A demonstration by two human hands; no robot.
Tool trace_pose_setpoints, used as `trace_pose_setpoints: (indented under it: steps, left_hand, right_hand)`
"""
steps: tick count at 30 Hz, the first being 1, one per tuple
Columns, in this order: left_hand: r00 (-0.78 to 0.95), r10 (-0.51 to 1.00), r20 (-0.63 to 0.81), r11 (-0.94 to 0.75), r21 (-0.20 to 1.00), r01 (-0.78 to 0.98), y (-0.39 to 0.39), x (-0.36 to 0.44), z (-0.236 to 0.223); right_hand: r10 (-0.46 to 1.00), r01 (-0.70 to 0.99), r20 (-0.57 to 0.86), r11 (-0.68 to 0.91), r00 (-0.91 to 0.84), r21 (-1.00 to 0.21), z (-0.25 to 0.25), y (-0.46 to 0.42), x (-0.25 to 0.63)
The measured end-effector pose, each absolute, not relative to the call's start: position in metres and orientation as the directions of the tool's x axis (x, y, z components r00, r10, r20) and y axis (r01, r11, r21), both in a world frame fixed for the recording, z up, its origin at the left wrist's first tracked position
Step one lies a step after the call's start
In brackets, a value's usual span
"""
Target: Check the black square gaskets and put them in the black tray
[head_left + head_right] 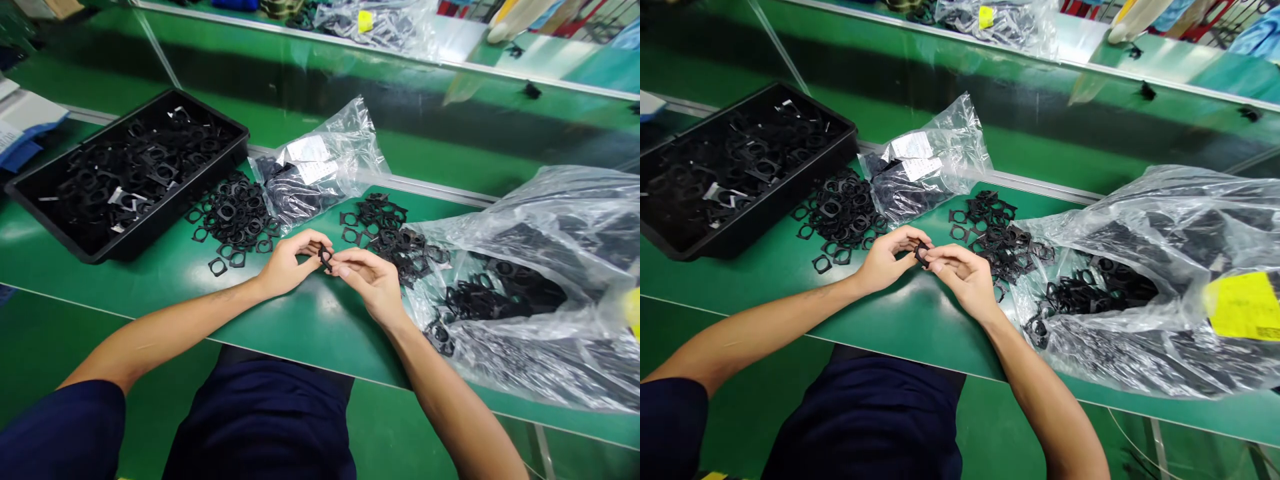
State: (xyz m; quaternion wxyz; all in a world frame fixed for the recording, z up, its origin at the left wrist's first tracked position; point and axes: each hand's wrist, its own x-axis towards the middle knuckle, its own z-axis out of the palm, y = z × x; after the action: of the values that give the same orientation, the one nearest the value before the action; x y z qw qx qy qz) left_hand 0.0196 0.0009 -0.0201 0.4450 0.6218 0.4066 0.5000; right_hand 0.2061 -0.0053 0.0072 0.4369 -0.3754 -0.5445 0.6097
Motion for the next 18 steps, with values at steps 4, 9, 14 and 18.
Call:
trace_pose_setpoints:
  steps: [4, 9, 14, 18]
  left_hand:
    - [0.153, 0.953, 0.261, -0.271, 0.961, 0.049, 0.0004, 0.0208, -0.0205]
    - [0.155, 0.951, 0.268, -0.276, 0.96, 0.036, 0.0002, 0.0209, -0.0207]
    - [0.153, 0.948, 0.28, -0.292, 0.955, 0.058, 0.0001, 0.0204, -0.0209]
    - [0.137, 0.952, 0.274, -0.285, 0.956, 0.07, -0.0003, 0.0213, -0.0216]
  right_hand:
    - [0.959, -0.098, 0.051, 0.024, -0.277, -0.995, 0.0038, -0.0037, 0.2071]
    - [0.972, -0.029, 0.056, 0.051, -0.229, -0.998, 0.0024, -0.0016, 0.2072]
    - [0.968, -0.042, 0.038, 0.028, -0.249, -0.999, 0.0038, -0.0021, 0.2058]
    - [0.966, -0.027, 0.04, 0.035, -0.255, -0.999, 0.0035, -0.0022, 0.2064]
